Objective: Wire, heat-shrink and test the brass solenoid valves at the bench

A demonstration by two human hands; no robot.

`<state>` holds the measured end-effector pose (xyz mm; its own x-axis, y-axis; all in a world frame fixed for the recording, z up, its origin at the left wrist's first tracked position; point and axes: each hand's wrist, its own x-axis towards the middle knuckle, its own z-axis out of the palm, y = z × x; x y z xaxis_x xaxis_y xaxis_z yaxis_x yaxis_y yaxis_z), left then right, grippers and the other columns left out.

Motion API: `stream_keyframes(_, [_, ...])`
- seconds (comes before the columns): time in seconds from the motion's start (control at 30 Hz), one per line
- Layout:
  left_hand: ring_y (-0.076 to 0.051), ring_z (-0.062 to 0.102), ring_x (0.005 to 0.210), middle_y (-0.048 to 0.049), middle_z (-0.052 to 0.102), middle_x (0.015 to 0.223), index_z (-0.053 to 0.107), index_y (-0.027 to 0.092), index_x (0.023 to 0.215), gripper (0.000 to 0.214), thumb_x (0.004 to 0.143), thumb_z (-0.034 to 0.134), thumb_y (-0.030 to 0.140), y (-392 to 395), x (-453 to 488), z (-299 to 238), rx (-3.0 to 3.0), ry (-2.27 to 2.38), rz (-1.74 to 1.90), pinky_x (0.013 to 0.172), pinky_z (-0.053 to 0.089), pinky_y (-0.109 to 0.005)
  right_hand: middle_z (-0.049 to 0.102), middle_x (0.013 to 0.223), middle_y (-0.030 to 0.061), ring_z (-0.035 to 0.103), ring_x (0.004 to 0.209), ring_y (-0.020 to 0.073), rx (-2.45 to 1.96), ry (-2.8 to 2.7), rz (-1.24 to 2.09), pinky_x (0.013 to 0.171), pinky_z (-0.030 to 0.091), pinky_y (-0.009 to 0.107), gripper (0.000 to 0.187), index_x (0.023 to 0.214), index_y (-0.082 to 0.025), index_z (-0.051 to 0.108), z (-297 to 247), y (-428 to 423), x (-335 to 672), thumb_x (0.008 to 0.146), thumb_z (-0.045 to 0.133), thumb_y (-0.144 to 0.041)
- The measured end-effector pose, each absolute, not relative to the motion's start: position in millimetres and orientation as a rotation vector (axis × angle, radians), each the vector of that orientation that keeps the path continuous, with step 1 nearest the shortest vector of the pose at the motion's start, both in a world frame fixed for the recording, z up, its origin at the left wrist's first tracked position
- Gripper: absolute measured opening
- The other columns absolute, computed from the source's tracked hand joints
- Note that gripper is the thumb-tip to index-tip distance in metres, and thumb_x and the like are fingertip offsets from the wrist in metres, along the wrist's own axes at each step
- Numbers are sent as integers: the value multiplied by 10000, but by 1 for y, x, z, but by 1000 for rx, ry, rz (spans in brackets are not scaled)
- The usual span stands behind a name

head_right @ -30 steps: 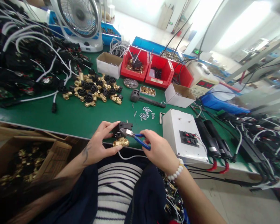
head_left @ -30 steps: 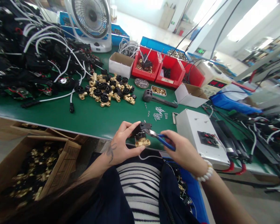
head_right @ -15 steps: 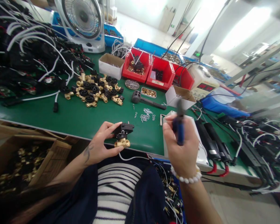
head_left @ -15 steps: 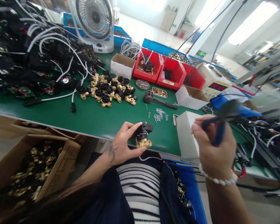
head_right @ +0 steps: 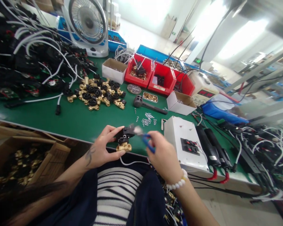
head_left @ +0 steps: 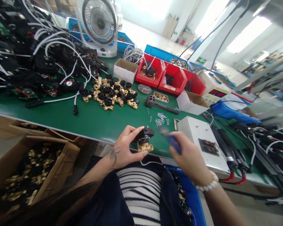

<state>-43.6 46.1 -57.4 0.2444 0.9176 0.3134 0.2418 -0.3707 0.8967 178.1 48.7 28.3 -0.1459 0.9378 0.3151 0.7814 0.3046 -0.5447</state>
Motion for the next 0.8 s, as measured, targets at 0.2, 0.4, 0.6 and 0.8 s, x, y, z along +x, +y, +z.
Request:
stream_keyframes(0.2, [-207, 554, 1052, -53, 496, 1114, 453, 234, 1414, 723, 754, 734, 324, 46, -43, -56, 1778, 1070, 1144, 917, 579, -399, 577, 789, 12, 558, 646, 165, -1441, -1828, 168, 610, 459, 299, 104, 950, -227, 571, 31, 50, 182, 846, 575, -224])
stream_keyframes(0.4, [-206, 551, 1039, -56, 497, 1114, 460, 232, 1408, 721, 749, 732, 334, 47, -42, -58, 1791, 1079, 1170, 923, 572, -401, 592, 737, 7, 542, 578, 160, -1545, -2250, 438, 543, 427, 290, 98, 866, -224, 572, 26, 50, 183, 790, 539, -171])
stream_keyframes(0.6, [-205, 551, 1035, -55, 497, 1109, 468, 230, 1402, 710, 753, 731, 348, 46, -42, -57, 1776, 1068, 1170, 919, 574, -400, 565, 758, -10, 540, 620, 152, -1414, -1701, 164, 592, 450, 283, 97, 941, -235, 553, 31, 50, 183, 849, 578, -246])
stream_keyframes(0.8, [-213, 555, 1041, -51, 498, 1106, 458, 261, 1410, 721, 748, 730, 349, 47, -41, -59, 1789, 1080, 1168, 917, 575, -408, 636, 781, 18, 586, 624, 172, -1600, -2328, 462, 580, 451, 296, 135, 890, -225, 595, 29, 52, 185, 771, 565, -167])
